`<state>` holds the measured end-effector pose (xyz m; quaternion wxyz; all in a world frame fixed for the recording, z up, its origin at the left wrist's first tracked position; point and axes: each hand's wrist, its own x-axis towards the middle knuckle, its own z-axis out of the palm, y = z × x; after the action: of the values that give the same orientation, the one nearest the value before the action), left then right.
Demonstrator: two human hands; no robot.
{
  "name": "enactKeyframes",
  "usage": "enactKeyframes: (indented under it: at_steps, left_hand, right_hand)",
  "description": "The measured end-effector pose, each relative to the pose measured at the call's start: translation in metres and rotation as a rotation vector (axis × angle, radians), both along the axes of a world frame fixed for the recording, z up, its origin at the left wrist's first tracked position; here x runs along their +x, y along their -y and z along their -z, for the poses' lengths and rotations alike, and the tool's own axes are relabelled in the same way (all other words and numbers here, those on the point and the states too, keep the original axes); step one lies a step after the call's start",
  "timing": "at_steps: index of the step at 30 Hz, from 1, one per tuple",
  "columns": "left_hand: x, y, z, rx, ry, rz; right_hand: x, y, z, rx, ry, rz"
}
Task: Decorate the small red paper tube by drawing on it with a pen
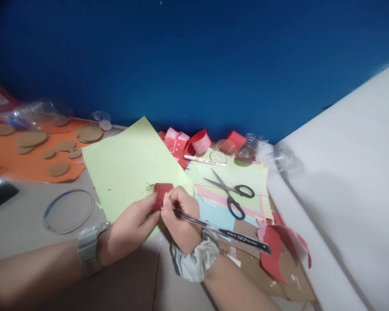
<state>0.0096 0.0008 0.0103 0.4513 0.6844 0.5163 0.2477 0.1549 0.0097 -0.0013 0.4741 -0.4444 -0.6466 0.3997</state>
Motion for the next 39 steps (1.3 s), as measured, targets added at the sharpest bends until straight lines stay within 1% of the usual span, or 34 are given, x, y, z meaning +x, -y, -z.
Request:
enactKeyframes:
  at_steps: [4,10,15,20,26,30,32,36,39]
  left_hand:
    - [0.0002,-0.0005,-0.0004,0.004,0.007,0.001]
    - [-0.0021,0.0012,-0.0006,0.008,0.039,-0.002]
    - [-0.0011,0.0007,0.0001,-0.005,0.036,-0.006]
    - [0.0005,0.0003,-0.0023,-0.018,-0.020,-0.015]
    - [-0.0011,0.0010,-0.0061,0.017,0.034,-0.044]
    - [-0.0012,0.0011,-0.0053,0.028,0.034,-0.062]
    - [-0.0011,0.0011,-0.0046,0.030,0.031,-0.059]
    - [-0.0010,0.0010,-0.0047,0.028,0.033,-0.045]
    - [-0.0011,0.0011,-0.0046,0.010,0.011,-0.032]
  right_hand:
    - [-0.0008,0.0001,-0.0010,-0.005,-0.028,0.025]
    - [-0.0008,0.0007,-0.0017,0.006,0.009,-0.010]
    - [-0.0006,0.0003,-0.0011,0.008,0.009,0.029]
    - [-0.0013,-0.0008,-0.0037,0.028,0.042,-0.034]
    - [-0.0007,0.0002,-0.0013,0.005,0.045,0.026]
    - [-0.0006,-0.0003,-0.0039,0.022,0.085,-0.018]
    - [-0.0009,-0.0005,-0.0051,0.023,0.085,-0.024]
    - [-0.0019,-0.0001,-0.0055,0.019,0.055,0.021]
    - [-0.0020,-0.0002,-0.0065,0.015,0.067,0.006]
